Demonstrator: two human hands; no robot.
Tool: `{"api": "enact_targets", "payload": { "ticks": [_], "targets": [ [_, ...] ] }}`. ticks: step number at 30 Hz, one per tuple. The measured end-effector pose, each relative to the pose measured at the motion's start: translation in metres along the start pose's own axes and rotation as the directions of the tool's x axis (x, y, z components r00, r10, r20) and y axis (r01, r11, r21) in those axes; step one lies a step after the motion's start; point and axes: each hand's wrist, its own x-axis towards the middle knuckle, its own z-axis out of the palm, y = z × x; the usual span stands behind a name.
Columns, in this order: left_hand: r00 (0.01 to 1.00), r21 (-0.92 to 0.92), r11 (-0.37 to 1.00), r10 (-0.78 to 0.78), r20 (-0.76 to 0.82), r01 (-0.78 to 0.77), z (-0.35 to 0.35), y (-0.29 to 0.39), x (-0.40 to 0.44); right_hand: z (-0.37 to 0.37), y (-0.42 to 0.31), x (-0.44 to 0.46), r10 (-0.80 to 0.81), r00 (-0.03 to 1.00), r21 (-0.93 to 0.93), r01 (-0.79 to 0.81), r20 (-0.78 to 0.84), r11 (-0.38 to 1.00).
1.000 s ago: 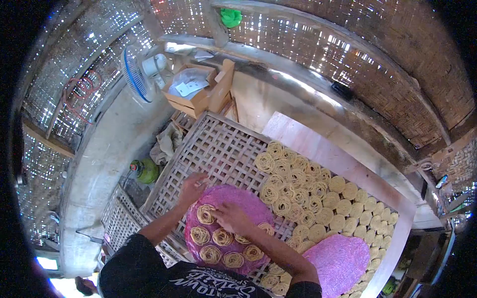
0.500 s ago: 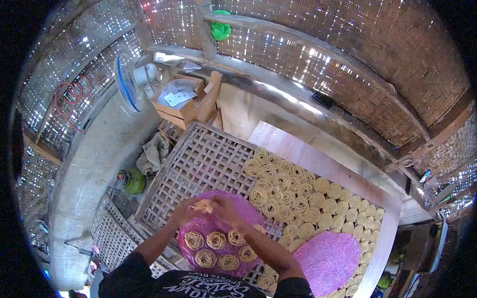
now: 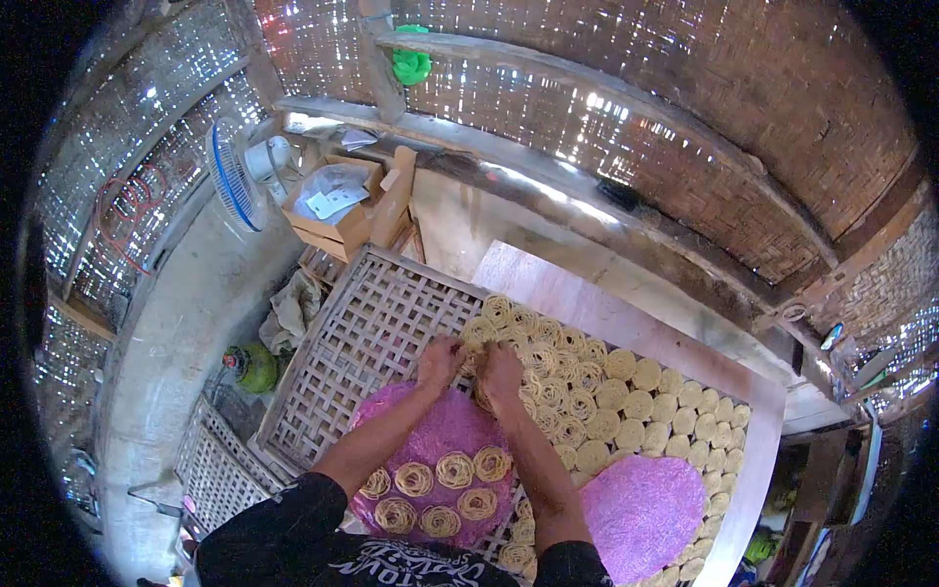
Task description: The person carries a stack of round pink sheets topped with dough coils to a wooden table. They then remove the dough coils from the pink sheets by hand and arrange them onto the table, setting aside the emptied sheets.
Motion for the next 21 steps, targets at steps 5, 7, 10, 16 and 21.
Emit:
{"api": "enact_targets", "payload": {
  "ticks": [5, 7, 10, 16, 21],
  "targets": [
    [0.984, 0.076, 0.986, 0.152, -0.095, -0.145, -0.018, -0.022, -0.023, -0.044, -0.019, -0.042, -0.003, 0.999, -0.057, 0.006, 0.049, 0.998],
    [1.000, -0.058, 0.998, 0.004, 0.031, -0.003, -0.039, -0.027, -0.037, -0.086, -0.031, -0.076, -0.018, 0.943, -0.030, 0.030, 0.333, 0.999],
    [0.992, -0.092, 0.989, 0.121, 0.046, -0.116, -0.060, -0.036, -0.077, -0.107, -0.020, -0.143, -0.076, 0.827, -0.057, 0.130, 0.557, 0.990],
    [0.972, -0.257, 0.962, 0.146, 0.184, -0.096, -0.044, -0.017, -0.134, -0.091, -0.001, -0.195, -0.256, 0.893, -0.192, 0.344, 0.371, 0.919],
    [0.841, -0.220, 0.910, 0.410, 0.354, -0.351, -0.042, 0.019, -0.153, -0.084, 0.021, -0.180, -0.195, 0.917, -0.096, 0.241, 0.348, 0.966]
  ]
}}
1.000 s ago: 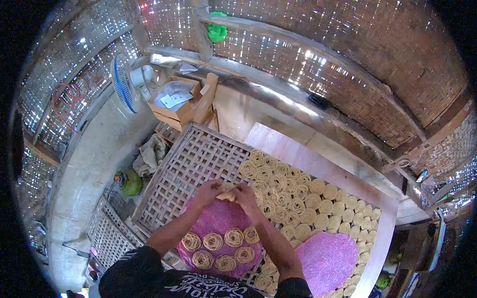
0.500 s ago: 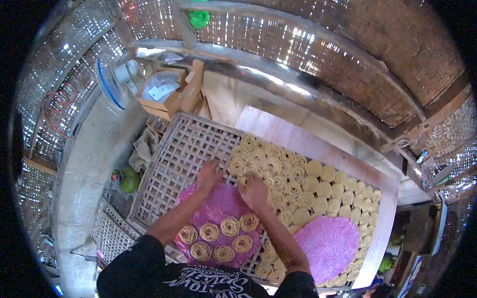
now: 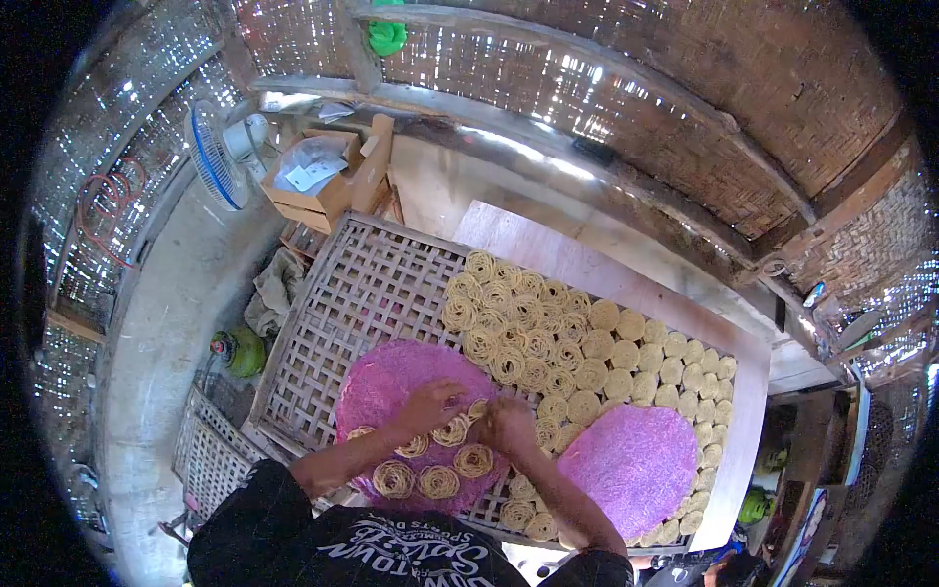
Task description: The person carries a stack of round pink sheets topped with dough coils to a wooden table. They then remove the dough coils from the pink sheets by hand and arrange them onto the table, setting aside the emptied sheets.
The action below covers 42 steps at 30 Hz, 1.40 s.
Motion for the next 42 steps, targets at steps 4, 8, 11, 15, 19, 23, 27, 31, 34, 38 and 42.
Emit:
{"api": "enact_targets", "payload": {
  "ticks": [4, 8, 11, 15, 19, 23, 27, 31, 34, 38, 42],
  "targets": [
    [0.999, 0.063, 0.998, -0.011, 0.034, 0.009, 0.010, 0.014, 0.006, -0.037, 0.001, 0.032, 0.376, 0.923, 0.269, -0.383, 0.079, 0.884],
    [0.991, -0.141, 0.985, -0.107, -0.076, 0.095, 0.034, -0.011, 0.029, -0.033, 0.024, 0.066, 0.393, 0.913, 0.520, -0.390, 0.109, 0.760],
    [0.955, -0.332, 0.903, -0.296, -0.020, 0.273, 0.028, -0.033, 0.052, -0.030, 0.023, 0.093, 0.373, 0.912, 0.712, -0.377, 0.172, 0.592],
    [0.870, -0.499, 0.741, -0.491, 0.053, 0.449, -0.014, -0.053, 0.074, -0.024, 0.016, 0.137, 0.361, 0.919, 0.771, -0.343, 0.158, 0.536],
    [0.839, -0.348, 0.799, -0.541, -0.063, 0.490, -0.035, -0.070, 0.087, 0.009, 0.012, 0.162, 0.315, 0.949, 0.624, -0.246, 0.001, 0.742],
    [0.889, 0.173, 0.895, -0.351, -0.293, 0.411, -0.030, -0.079, 0.096, 0.016, 0.002, 0.169, 0.251, 0.956, 0.239, -0.211, -0.154, 0.948],
    [0.891, 0.186, 0.921, -0.256, -0.374, 0.343, -0.038, -0.066, 0.085, -0.014, -0.026, 0.141, 0.227, 0.956, 0.118, -0.208, -0.187, 0.971],
    [0.932, 0.170, 0.961, -0.154, -0.328, 0.219, -0.053, -0.043, 0.037, -0.019, -0.041, 0.058, -0.121, 0.987, 0.148, 0.104, 0.109, 0.984],
    [0.937, 0.049, 0.968, -0.223, -0.270, 0.244, -0.046, -0.047, 0.005, -0.009, -0.056, 0.014, -0.356, 0.927, 0.024, 0.356, 0.118, 0.934],
    [0.935, -0.055, 0.948, -0.318, -0.157, 0.313, -0.037, -0.042, -0.013, 0.009, -0.055, 0.013, -0.409, 0.898, -0.114, 0.428, 0.161, 0.897],
    [0.957, -0.220, 0.938, -0.285, -0.044, 0.269, -0.037, -0.037, -0.010, -0.004, -0.050, 0.040, -0.255, 0.948, 0.039, 0.253, 0.188, 0.967]
  ]
}}
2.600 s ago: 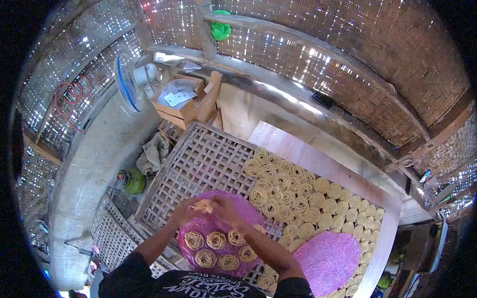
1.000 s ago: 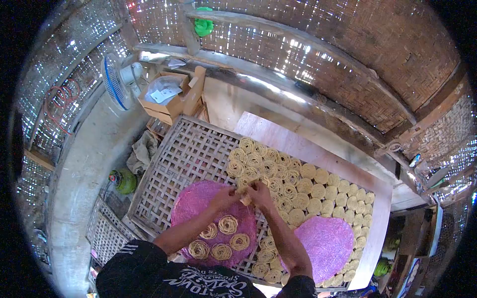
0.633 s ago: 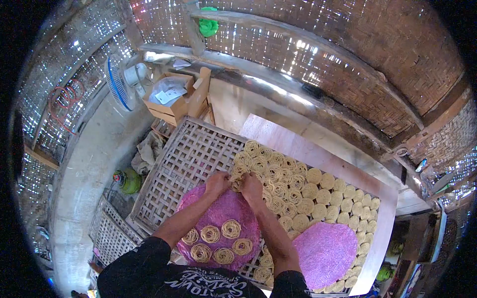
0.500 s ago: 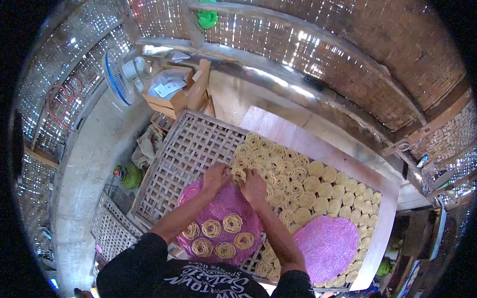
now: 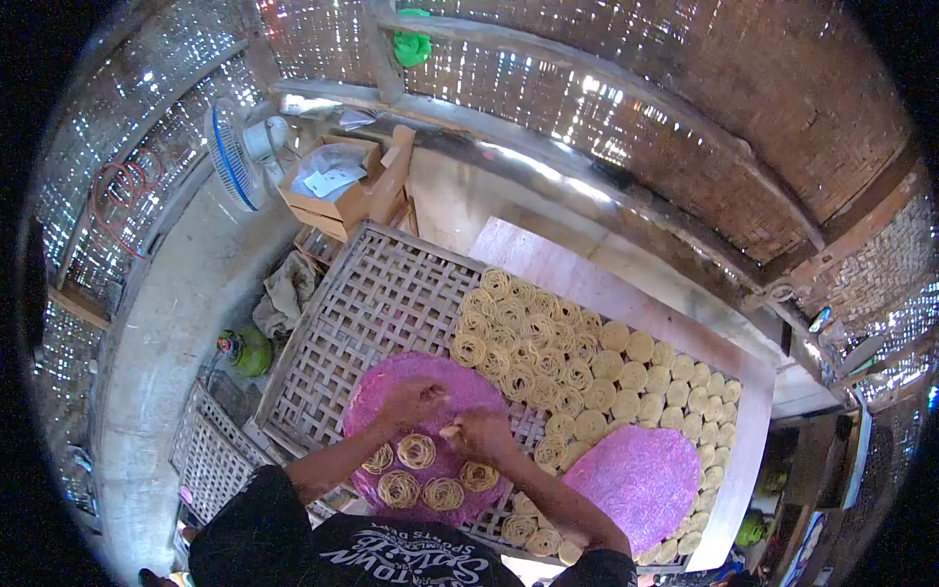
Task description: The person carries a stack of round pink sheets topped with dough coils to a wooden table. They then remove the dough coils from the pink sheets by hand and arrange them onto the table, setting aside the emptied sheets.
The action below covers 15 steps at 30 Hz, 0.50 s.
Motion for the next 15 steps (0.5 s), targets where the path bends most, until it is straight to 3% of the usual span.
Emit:
{"api": "enact_targets", "payload": {
  "ticks": [1, 2, 3, 4, 5, 7, 9, 10, 13, 14, 15],
  "targets": [
    [0.999, -0.066, 0.998, 0.011, 0.030, -0.009, -0.001, 0.004, 0.002, -0.001, 0.011, 0.009, 0.175, 0.984, 0.289, -0.171, 0.013, 0.942],
    [0.996, -0.233, 0.972, -0.009, 0.088, 0.029, 0.000, 0.006, 0.010, 0.001, 0.026, 0.021, 0.334, 0.939, 0.548, -0.320, 0.077, 0.773],
    [0.988, -0.390, 0.917, -0.017, 0.153, 0.076, 0.003, 0.007, 0.022, -0.001, 0.037, 0.030, 0.459, 0.869, 0.745, -0.429, 0.186, 0.510],
    [0.976, -0.533, 0.836, -0.012, 0.218, 0.130, 0.005, 0.005, 0.035, -0.013, 0.044, 0.037, 0.404, 0.904, 0.788, -0.347, 0.138, 0.508],
    [0.981, -0.519, 0.844, -0.040, 0.189, 0.134, 0.005, 0.003, 0.049, -0.027, 0.054, 0.047, 0.349, 0.933, 0.826, -0.263, 0.086, 0.499],
    [0.987, -0.489, 0.860, -0.093, 0.127, 0.144, 0.005, -0.010, 0.083, -0.046, 0.067, 0.073, 0.382, 0.922, 0.875, -0.233, 0.060, 0.425],
    [0.989, -0.449, 0.887, -0.145, -0.040, 0.112, 0.000, -0.014, 0.118, -0.046, 0.081, 0.108, 0.544, 0.829, 0.902, -0.327, 0.131, 0.281],
    [0.984, -0.409, 0.908, -0.145, -0.105, 0.090, -0.008, -0.007, 0.133, -0.023, 0.104, 0.127, 0.558, 0.828, 0.942, -0.232, 0.061, 0.243],
    [0.956, -0.304, 0.946, -0.189, -0.224, 0.116, -0.024, 0.011, 0.177, -0.042, 0.114, 0.163, 0.624, 0.769, 0.872, -0.203, -0.140, 0.446],
    [0.944, -0.272, 0.952, -0.211, -0.254, 0.140, -0.028, 0.017, 0.191, -0.004, 0.153, 0.185, 0.577, 0.737, 0.728, -0.173, -0.351, 0.664],
    [0.930, -0.241, 0.957, -0.230, -0.286, 0.163, -0.032, 0.020, 0.202, -0.012, 0.153, 0.193, 0.595, 0.716, 0.655, -0.256, -0.366, 0.711]
  ]
}}
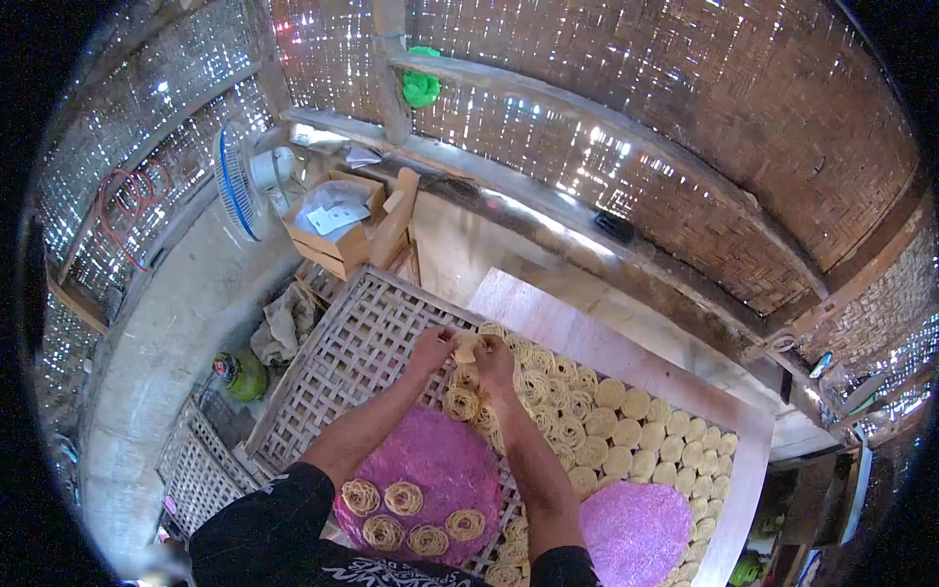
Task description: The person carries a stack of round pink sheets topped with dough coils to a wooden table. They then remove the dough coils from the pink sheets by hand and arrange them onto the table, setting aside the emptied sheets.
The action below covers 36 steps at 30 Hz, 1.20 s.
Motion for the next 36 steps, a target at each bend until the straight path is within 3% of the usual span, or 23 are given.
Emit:
{"api": "enact_targets", "payload": {
  "ticks": [1, 2, 4, 5, 8, 9, 11, 14, 17, 18, 20, 23, 26, 28, 29, 31, 32, 34, 35, 36],
  "targets": [
    [0.985, 0.136, 0.981, 0.154, -0.079, -0.142, 0.010, -0.024, 0.028, -0.001, -0.014, 0.006, 0.006, 0.999, -0.117, -0.009, -0.031, 0.993],
    [0.983, 0.176, 0.974, 0.163, -0.091, -0.145, 0.014, -0.031, 0.043, 0.000, -0.025, 0.015, 0.006, 0.998, -0.230, -0.021, -0.065, 0.973],
    [0.978, 0.258, 0.955, 0.179, -0.108, -0.146, 0.019, -0.032, 0.063, 0.006, -0.023, 0.028, -0.029, 0.997, -0.271, 0.010, -0.067, 0.962],
    [0.985, 0.198, 0.965, 0.175, -0.002, -0.171, 0.015, -0.036, 0.071, 0.008, -0.021, 0.033, -0.044, 0.997, -0.293, 0.022, -0.069, 0.956],
    [0.913, 0.502, 0.812, 0.396, -0.098, -0.298, 0.007, -0.047, 0.067, 0.003, -0.026, 0.020, -0.226, 0.964, -0.441, 0.143, -0.140, 0.886],
    [0.885, 0.504, 0.801, 0.444, -0.140, -0.322, -0.001, -0.040, 0.051, -0.001, -0.028, 0.006, -0.249, 0.964, -0.437, 0.185, -0.095, 0.880],
    [0.880, 0.437, 0.807, 0.470, -0.070, -0.397, -0.034, -0.016, -0.003, -0.012, -0.040, -0.030, -0.293, 0.956, -0.417, 0.269, 0.007, 0.868],
    [0.801, 0.459, 0.703, 0.598, 0.030, -0.543, -0.083, -0.042, -0.082, -0.031, -0.064, -0.118, -0.315, 0.852, -0.321, 0.463, 0.417, 0.826],
    [0.877, 0.454, 0.762, 0.468, 0.106, -0.462, -0.113, -0.064, -0.174, -0.032, -0.071, -0.196, -0.268, 0.626, -0.232, 0.599, 0.732, 0.766],
    [0.906, 0.427, 0.802, 0.401, 0.134, -0.418, -0.116, -0.069, -0.201, -0.028, -0.066, -0.214, -0.320, 0.565, -0.183, 0.659, 0.760, 0.730],
    [0.868, 0.441, 0.749, 0.440, 0.229, -0.495, -0.112, -0.092, -0.235, -0.019, -0.059, -0.238, -0.418, 0.428, -0.077, 0.767, 0.802, 0.637],
    [0.868, 0.457, 0.738, 0.409, 0.281, -0.496, -0.105, -0.097, -0.264, -0.016, -0.078, -0.250, -0.386, 0.423, -0.129, 0.793, 0.819, 0.595],
    [0.888, 0.486, 0.753, 0.299, 0.348, -0.444, -0.100, -0.093, -0.276, -0.008, -0.077, -0.260, -0.253, 0.416, -0.264, 0.841, 0.873, 0.473],
    [0.877, 0.482, 0.757, 0.252, 0.408, -0.442, -0.094, -0.105, -0.275, -0.006, -0.069, -0.264, -0.305, 0.452, -0.275, 0.834, 0.838, 0.478],
    [0.859, 0.451, 0.745, 0.330, 0.390, -0.491, -0.091, -0.109, -0.278, -0.006, -0.064, -0.263, -0.331, 0.469, -0.280, 0.830, 0.819, 0.482],
    [0.809, 0.398, 0.706, 0.476, 0.346, -0.586, -0.087, -0.111, -0.280, -0.008, -0.048, -0.255, -0.355, 0.581, -0.188, 0.674, 0.732, 0.715],
    [0.829, 0.399, 0.729, 0.460, 0.317, -0.557, -0.083, -0.117, -0.278, -0.010, -0.040, -0.254, -0.343, 0.636, -0.124, 0.572, 0.691, 0.811],
    [0.870, 0.394, 0.776, 0.417, 0.264, -0.492, -0.072, -0.127, -0.273, -0.008, -0.044, -0.250, -0.159, 0.747, 0.094, 0.130, 0.646, 0.987],
    [0.924, 0.371, 0.858, 0.261, 0.280, -0.355, -0.079, -0.106, -0.276, -0.007, -0.048, -0.248, -0.035, 0.767, 0.197, -0.120, 0.641, 0.973],
    [0.948, 0.348, 0.914, 0.104, 0.302, -0.211, -0.086, -0.080, -0.275, -0.012, -0.046, -0.239, 0.138, 0.721, 0.192, -0.357, 0.679, 0.914]
  ]
}}
